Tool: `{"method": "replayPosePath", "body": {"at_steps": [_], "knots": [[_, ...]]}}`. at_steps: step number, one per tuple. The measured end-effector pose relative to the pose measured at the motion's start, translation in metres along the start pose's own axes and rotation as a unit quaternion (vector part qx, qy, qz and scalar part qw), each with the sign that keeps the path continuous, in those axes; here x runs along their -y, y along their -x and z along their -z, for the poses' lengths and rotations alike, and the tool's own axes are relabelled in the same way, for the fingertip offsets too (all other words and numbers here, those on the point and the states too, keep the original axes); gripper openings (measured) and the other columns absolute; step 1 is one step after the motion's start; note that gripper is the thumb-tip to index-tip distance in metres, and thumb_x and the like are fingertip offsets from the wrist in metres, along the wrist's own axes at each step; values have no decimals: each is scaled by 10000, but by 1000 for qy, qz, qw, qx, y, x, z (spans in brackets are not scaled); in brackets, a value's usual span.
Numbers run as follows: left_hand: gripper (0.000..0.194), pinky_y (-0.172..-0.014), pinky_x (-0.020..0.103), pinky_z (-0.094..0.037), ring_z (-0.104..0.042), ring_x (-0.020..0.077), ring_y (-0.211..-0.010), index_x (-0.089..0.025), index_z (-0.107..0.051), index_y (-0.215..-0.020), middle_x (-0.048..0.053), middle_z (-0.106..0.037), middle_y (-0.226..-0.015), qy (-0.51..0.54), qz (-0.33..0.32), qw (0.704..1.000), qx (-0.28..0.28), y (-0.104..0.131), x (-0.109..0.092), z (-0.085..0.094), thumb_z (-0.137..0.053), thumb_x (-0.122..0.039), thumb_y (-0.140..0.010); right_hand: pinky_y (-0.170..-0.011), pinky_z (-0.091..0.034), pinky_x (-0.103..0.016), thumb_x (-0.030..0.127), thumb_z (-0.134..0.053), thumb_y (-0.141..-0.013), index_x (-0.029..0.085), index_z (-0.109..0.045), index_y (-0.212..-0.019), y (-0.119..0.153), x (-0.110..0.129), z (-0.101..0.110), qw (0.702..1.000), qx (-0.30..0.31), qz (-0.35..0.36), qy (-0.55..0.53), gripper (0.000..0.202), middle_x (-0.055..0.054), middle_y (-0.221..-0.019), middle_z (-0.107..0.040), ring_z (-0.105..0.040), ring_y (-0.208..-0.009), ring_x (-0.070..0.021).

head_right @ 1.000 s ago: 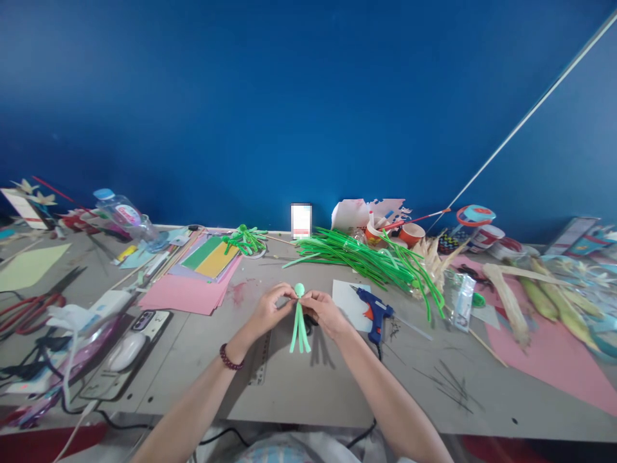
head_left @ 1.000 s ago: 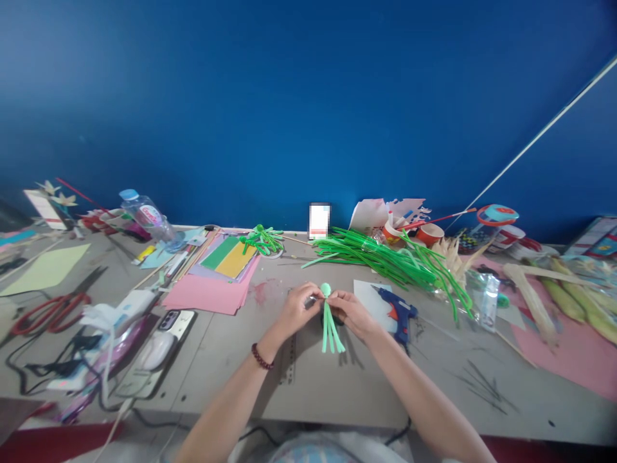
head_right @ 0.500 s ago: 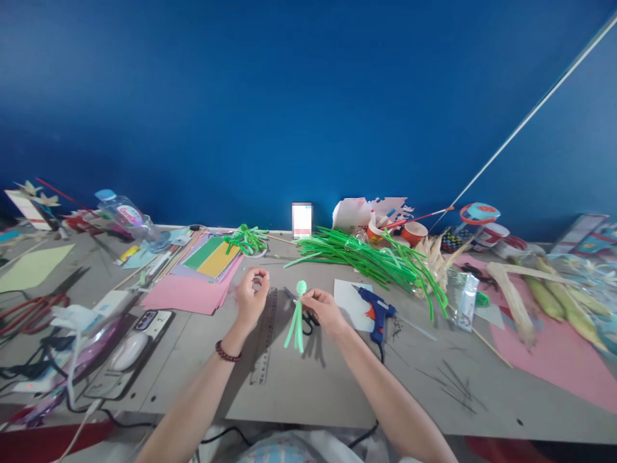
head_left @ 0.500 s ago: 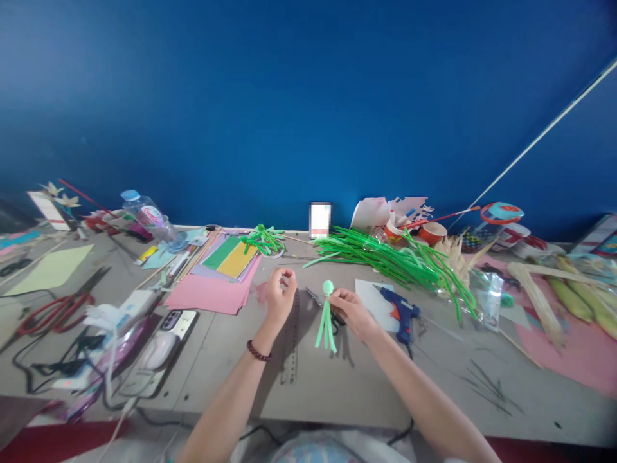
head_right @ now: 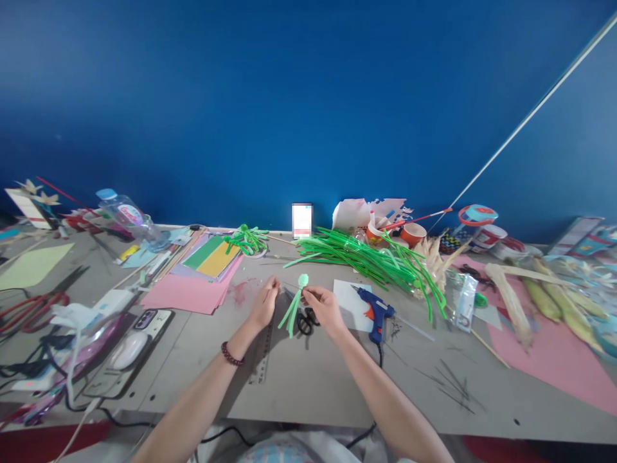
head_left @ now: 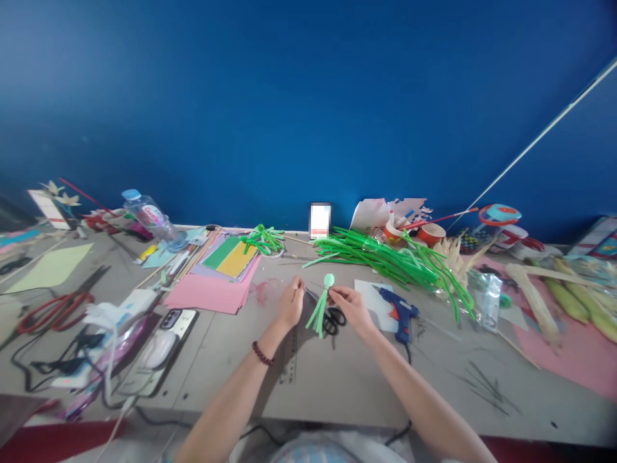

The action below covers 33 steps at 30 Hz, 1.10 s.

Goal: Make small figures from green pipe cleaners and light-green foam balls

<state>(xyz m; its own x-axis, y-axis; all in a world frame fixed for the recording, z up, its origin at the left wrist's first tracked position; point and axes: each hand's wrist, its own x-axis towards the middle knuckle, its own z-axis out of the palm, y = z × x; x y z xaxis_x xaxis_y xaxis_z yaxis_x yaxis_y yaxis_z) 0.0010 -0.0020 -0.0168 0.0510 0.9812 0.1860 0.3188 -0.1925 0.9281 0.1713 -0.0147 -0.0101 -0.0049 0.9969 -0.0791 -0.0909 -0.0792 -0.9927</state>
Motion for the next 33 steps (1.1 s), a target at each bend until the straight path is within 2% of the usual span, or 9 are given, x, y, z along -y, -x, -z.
{"method": "replayPosePath", "body": {"at_steps": [6, 10, 12, 14, 19, 22, 27, 30, 33], "knots": [[277, -590, 275, -328, -439, 150, -557, -206, -469, -621, -27, -445, -542, -37, 2, 999, 30, -1, -2, -3, -435, -348, -857, -631, -501, -292, 486, -726, -607, 160, -714, -748, -4, -7, 3, 999, -8, -2, -32, 356, -41, -662, -683, -596, -589, -142], [218, -673, 278, -413, -573, 172, -691, -188, -626, -753, 29, -637, -708, 97, 42, 992, 63, -2, -5, -5, -515, -368, -806, -623, -509, -289, 513, -708, -631, 155, -720, -788, -5, -11, 4, 1000, 4, 3, -27, 391, -56, -713, -704, -612, -605, -145], [212, -725, 285, -439, -609, 187, -772, -185, -667, -832, 54, -685, -821, 171, 71, 979, 90, -2, -6, -7, -584, -364, -754, -635, -516, -298, 521, -703, -636, 153, -719, -819, -5, -13, 3, 1000, 12, 1, -22, 412, -58, -720, -708, -617, -609, -148], [232, -749, 292, -452, -623, 194, -787, -173, -683, -832, 66, -699, -832, 204, 93, 969, 106, -1, -6, -10, -656, -364, -702, -647, -521, -307, 518, -707, -630, 154, -718, -835, -5, -13, 2, 1000, 17, -3, -17, 418, -58, -728, -712, -621, -608, -151], [298, -655, 270, -464, -619, 169, -668, -136, -687, -763, 64, -690, -716, 226, 143, 961, 66, 1, 0, -18, -733, -407, -645, -667, -528, -315, 461, -711, -639, 161, -710, -861, -6, -16, 3, 1000, 9, -3, 7, 373, -56, -746, -713, -633, -634, -161], [306, -574, 241, -453, -605, 140, -581, -145, -670, -752, 27, -661, -637, 280, 191, 939, 55, 1, 3, -19, -742, -419, -637, -680, -523, -310, 437, -705, -657, 161, -698, -869, -5, -17, 4, 999, -8, 7, 32, 348, -52, -733, -700, -638, -669, -170], [306, -553, 223, -459, -574, 105, -513, -144, -646, -745, -1, -639, -586, 366, 222, 902, 56, 0, 1, -18, -751, -407, -632, -668, -516, -310, 540, -671, -673, 157, -686, -818, -5, -11, 6, 998, -38, 35, 43, 410, -55, -697, -676, -626, -656, -174], [314, -534, 219, -457, -568, 103, -504, -139, -641, -746, -6, -633, -572, 370, 234, 898, 40, 0, 0, -18, -764, -394, -610, -651, -512, -307, 607, -640, -669, 154, -687, -775, -4, -5, 5, 998, -50, 28, 25, 468, -54, -666, -665, -616, -634, -169], [330, -525, 218, -460, -578, 108, -510, -136, -637, -735, -3, -633, -572, 368, 238, 899, 12, 0, 0, -18, -776, -397, -587, -652, -512, -306, 583, -680, -638, 157, -681, -775, -3, -2, 5, 999, -42, 8, 3, 448, -53, -674, -674, -617, -629, -164]]}}
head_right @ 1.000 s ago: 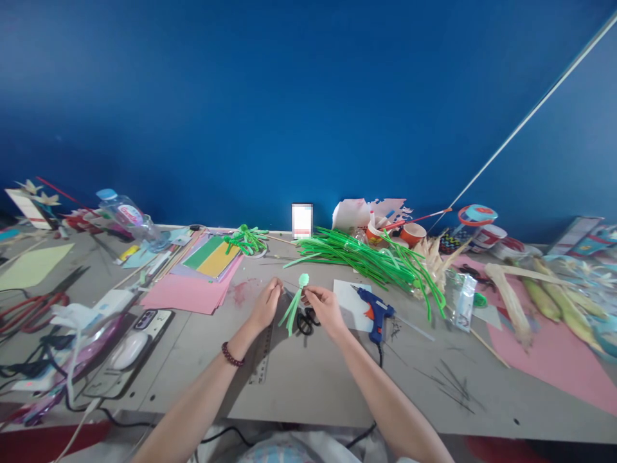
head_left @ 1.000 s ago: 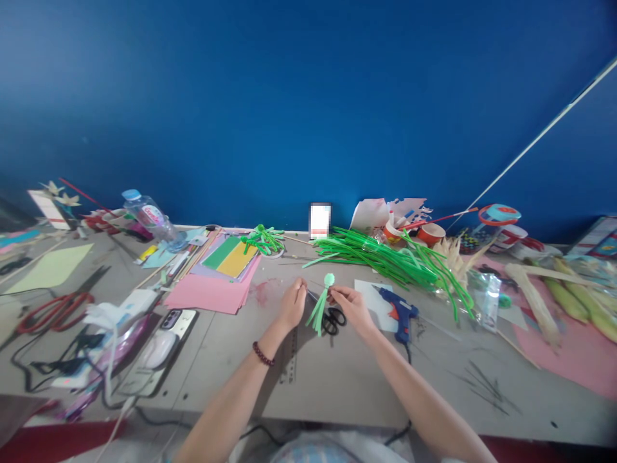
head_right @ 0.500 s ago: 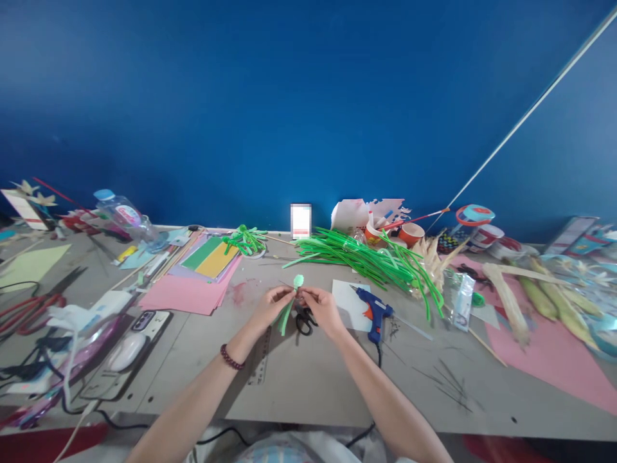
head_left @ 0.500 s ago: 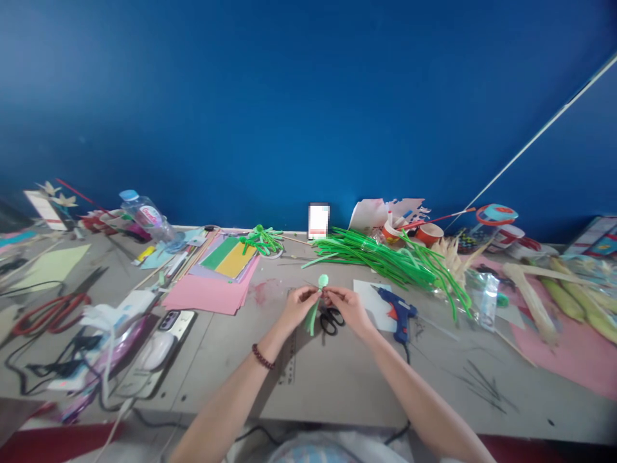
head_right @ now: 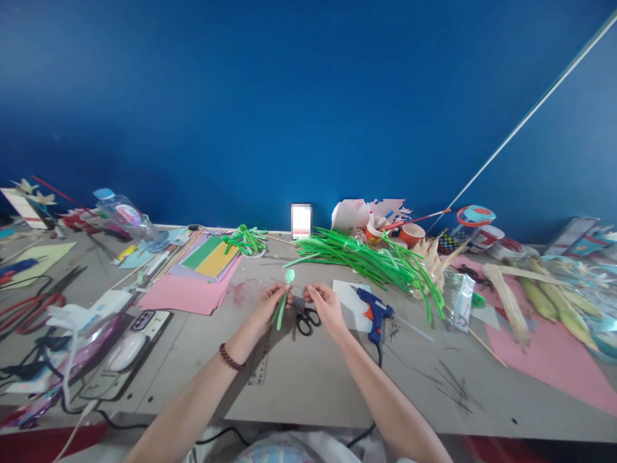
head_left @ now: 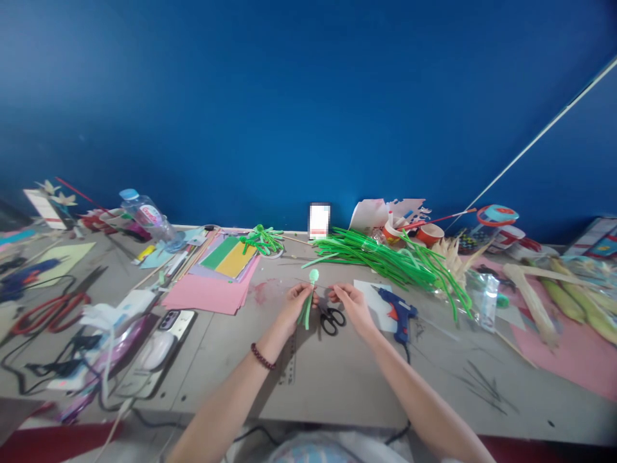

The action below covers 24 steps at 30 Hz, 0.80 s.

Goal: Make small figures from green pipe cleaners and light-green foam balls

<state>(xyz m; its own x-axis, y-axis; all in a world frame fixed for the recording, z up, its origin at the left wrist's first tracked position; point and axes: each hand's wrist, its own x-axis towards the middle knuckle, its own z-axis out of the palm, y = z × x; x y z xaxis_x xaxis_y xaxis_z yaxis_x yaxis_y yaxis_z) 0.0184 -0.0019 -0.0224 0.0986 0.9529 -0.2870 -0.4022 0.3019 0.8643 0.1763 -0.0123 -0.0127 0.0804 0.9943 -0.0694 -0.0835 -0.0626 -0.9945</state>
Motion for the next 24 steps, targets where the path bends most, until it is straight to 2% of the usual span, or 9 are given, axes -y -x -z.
{"method": "replayPosePath", "body": {"at_steps": [6, 11, 18, 24], "knots": [[363, -529, 233, -479, -604, 125, -531, -140, -658, -742, 18, -668, -617, -12, 6, 1000, -10, -2, 1, 1, -782, -435, -570, -647, -519, -319, 519, -738, -582, 167, -654, -759, -1, -2, 0, 1000, -2, -7, 16, 402, -62, -709, -697, -642, -656, -185], [377, -519, 229, -467, -581, 108, -481, -155, -684, -808, 15, -689, -636, -34, 19, 999, -13, -1, -1, -1, -799, -411, -556, -642, -514, -320, 509, -705, -620, 167, -633, -747, -4, -6, 1, 999, -22, 13, 40, 372, -61, -685, -694, -639, -636, -186], [317, -463, 219, -389, -517, 97, -435, -154, -688, -741, -18, -621, -526, -56, -11, 998, -30, 3, -3, -3, -771, -421, -590, -638, -497, -312, 530, -647, -684, 164, -623, -773, -5, -11, 2, 995, -16, 51, 84, 378, -56, -688, -679, -610, -612, -170], [306, -465, 225, -347, -498, 102, -460, -161, -672, -700, -26, -597, -527, -88, -52, 994, -31, 4, -2, -4, -746, -439, -597, -641, -508, -323, 537, -637, -699, 170, -632, -776, -5, -14, 2, 994, -21, 57, 87, 375, -65, -702, -681, -609, -620, -179]]}}
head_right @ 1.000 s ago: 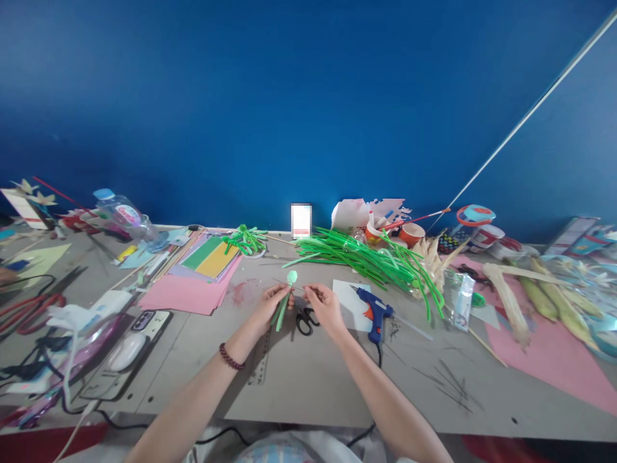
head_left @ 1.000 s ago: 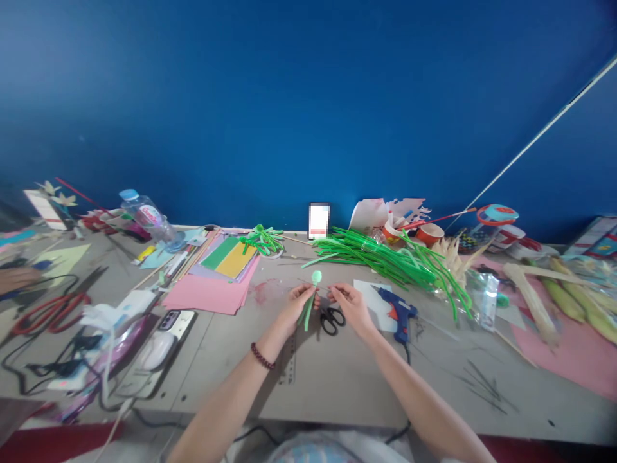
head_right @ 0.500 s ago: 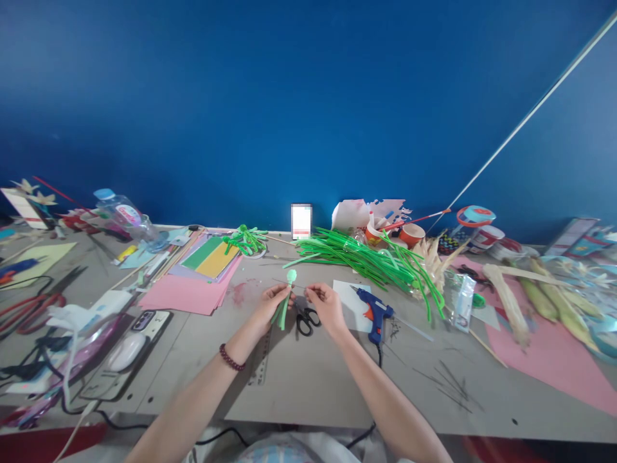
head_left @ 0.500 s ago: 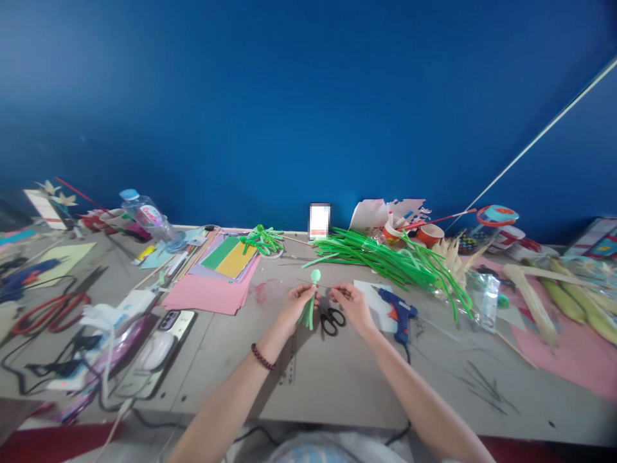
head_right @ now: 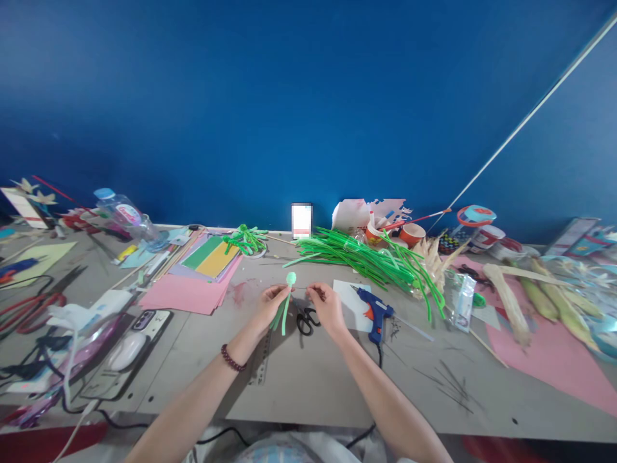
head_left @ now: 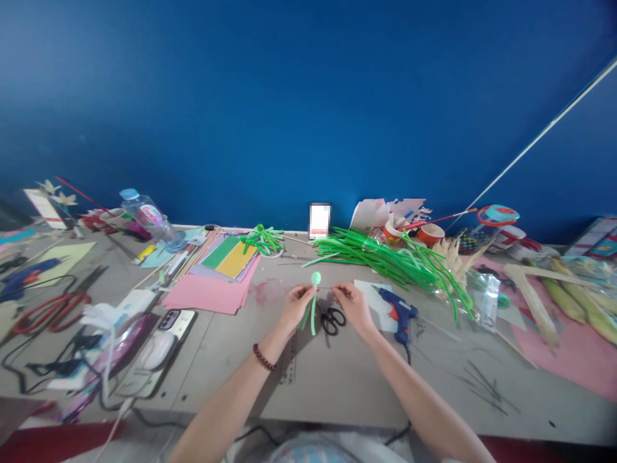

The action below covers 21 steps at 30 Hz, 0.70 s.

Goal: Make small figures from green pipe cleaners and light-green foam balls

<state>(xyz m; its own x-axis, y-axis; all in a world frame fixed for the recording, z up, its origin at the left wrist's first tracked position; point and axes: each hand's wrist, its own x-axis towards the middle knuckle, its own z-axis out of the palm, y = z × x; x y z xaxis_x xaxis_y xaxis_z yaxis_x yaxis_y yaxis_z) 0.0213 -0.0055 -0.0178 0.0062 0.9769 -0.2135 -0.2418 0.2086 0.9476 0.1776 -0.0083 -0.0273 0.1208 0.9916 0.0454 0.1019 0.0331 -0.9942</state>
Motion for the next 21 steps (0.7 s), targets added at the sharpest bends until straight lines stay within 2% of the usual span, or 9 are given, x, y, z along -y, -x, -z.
{"method": "replayPosePath", "body": {"at_steps": [5, 14, 21], "knots": [[347, -478, 225, -342, -498, 108, -491, -155, -653, -658, -14, -595, -528, -10, -44, 999, -4, 1, 0, -1, -747, -477, -571, -655, -511, -324, 547, -636, -701, 171, -634, -794, 0, -2, 0, 1000, -4, 0, -8, 388, -62, -714, -678, -610, -633, -178], [362, -468, 218, -319, -466, 92, -472, -148, -627, -656, -19, -569, -512, -16, -61, 998, -18, 1, 0, 1, -730, -489, -590, -680, -523, -330, 568, -653, -684, 172, -635, -813, 2, 1, -2, 1000, 11, -1, -24, 417, -57, -734, -668, -619, -661, -178], [381, -491, 228, -369, -496, 103, -497, -147, -676, -756, -9, -596, -574, 3, -34, 999, 2, 1, 3, -2, -725, -496, -613, -662, -522, -331, 611, -640, -674, 169, -632, -804, 2, 4, -1, 1000, -7, -1, -19, 461, -67, -722, -670, -623, -647, -188]]}}
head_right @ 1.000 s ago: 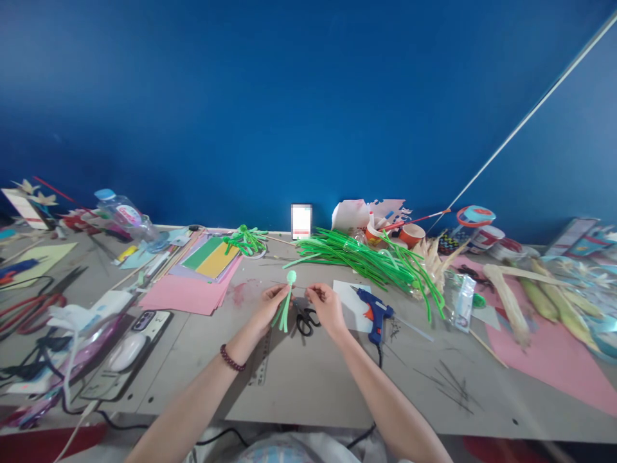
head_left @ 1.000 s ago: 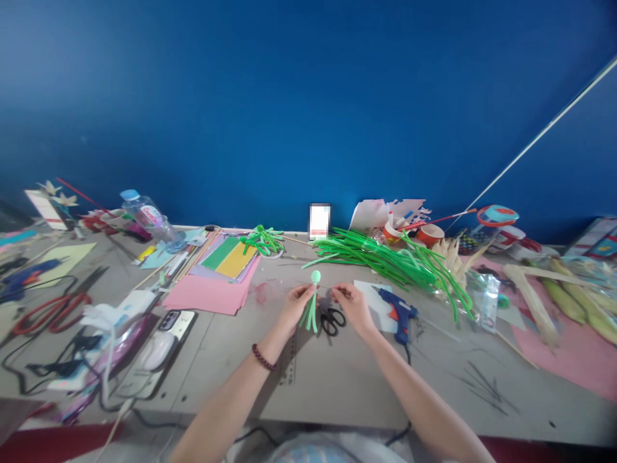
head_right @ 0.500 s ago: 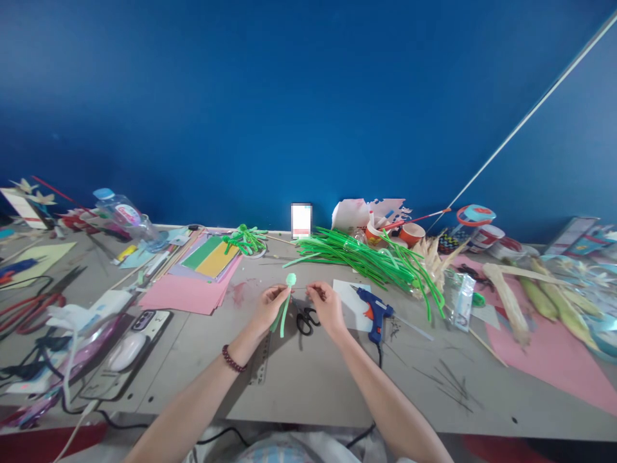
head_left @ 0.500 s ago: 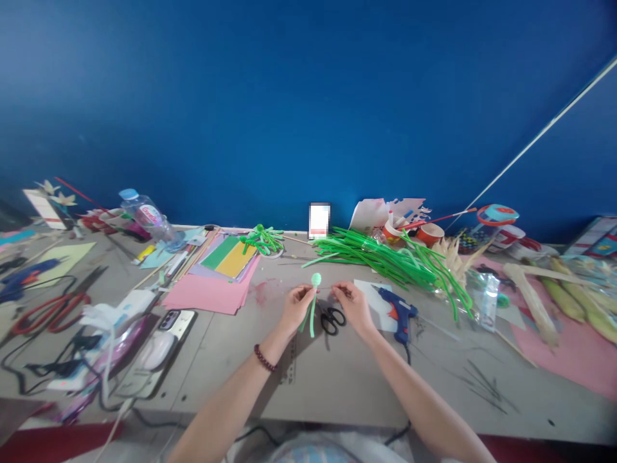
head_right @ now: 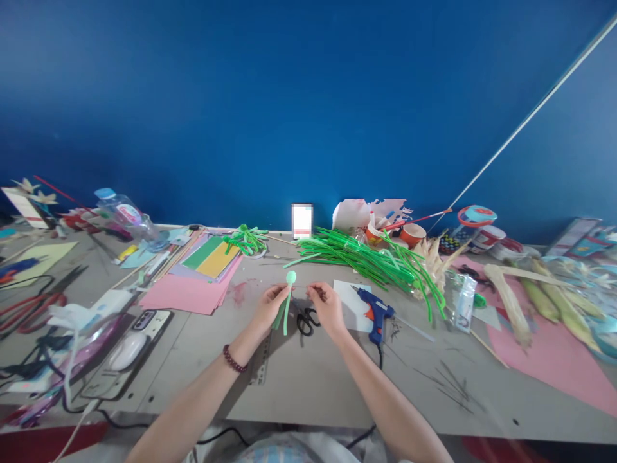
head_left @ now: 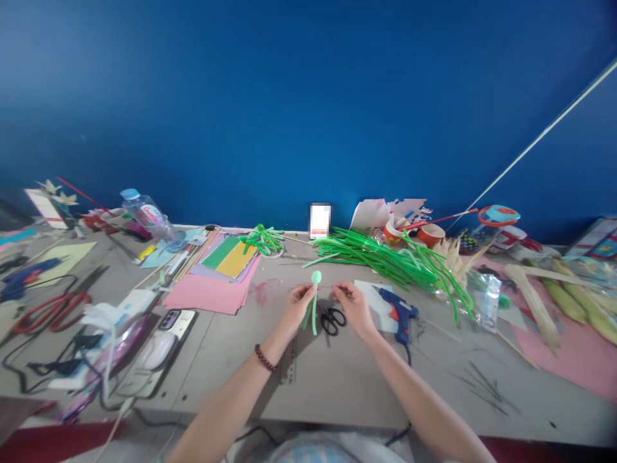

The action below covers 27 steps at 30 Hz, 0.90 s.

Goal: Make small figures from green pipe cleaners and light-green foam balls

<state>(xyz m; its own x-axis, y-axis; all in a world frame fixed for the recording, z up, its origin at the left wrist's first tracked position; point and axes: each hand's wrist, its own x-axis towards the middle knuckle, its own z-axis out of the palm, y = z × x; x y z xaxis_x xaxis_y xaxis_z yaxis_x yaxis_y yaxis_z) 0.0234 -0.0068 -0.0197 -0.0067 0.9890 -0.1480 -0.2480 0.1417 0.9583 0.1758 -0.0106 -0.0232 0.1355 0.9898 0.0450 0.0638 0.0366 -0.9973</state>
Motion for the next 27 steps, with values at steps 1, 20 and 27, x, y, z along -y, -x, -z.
{"method": "replayPosePath", "body": {"at_steps": [1, 20, 27], "knots": [[387, -496, 229, -376, -505, 106, -506, -146, -683, -776, -2, -610, -594, 3, 5, 1000, 3, 0, 0, 0, -726, -494, -614, -658, -520, -331, 615, -638, -674, 168, -632, -807, 0, 0, 0, 1000, -4, 1, 1, 467, -68, -716, -670, -624, -646, -191], [383, -496, 207, -417, -556, 96, -506, -133, -699, -833, 5, -651, -615, 71, 73, 995, 18, -3, 2, 1, -776, -421, -592, -585, -482, -292, 626, -572, -727, 180, -615, -853, 3, 11, 2, 998, -44, 3, -36, 466, -54, -734, -643, -557, -587, -152], [385, -589, 225, -485, -629, 124, -606, -115, -683, -831, 56, -699, -717, 121, 73, 990, 28, -2, 2, 1, -792, -401, -598, -557, -457, -262, 476, -617, -740, 185, -617, -846, 1, 27, 9, 990, -107, 25, -92, 309, -15, -745, -603, -521, -557, -111]]}}
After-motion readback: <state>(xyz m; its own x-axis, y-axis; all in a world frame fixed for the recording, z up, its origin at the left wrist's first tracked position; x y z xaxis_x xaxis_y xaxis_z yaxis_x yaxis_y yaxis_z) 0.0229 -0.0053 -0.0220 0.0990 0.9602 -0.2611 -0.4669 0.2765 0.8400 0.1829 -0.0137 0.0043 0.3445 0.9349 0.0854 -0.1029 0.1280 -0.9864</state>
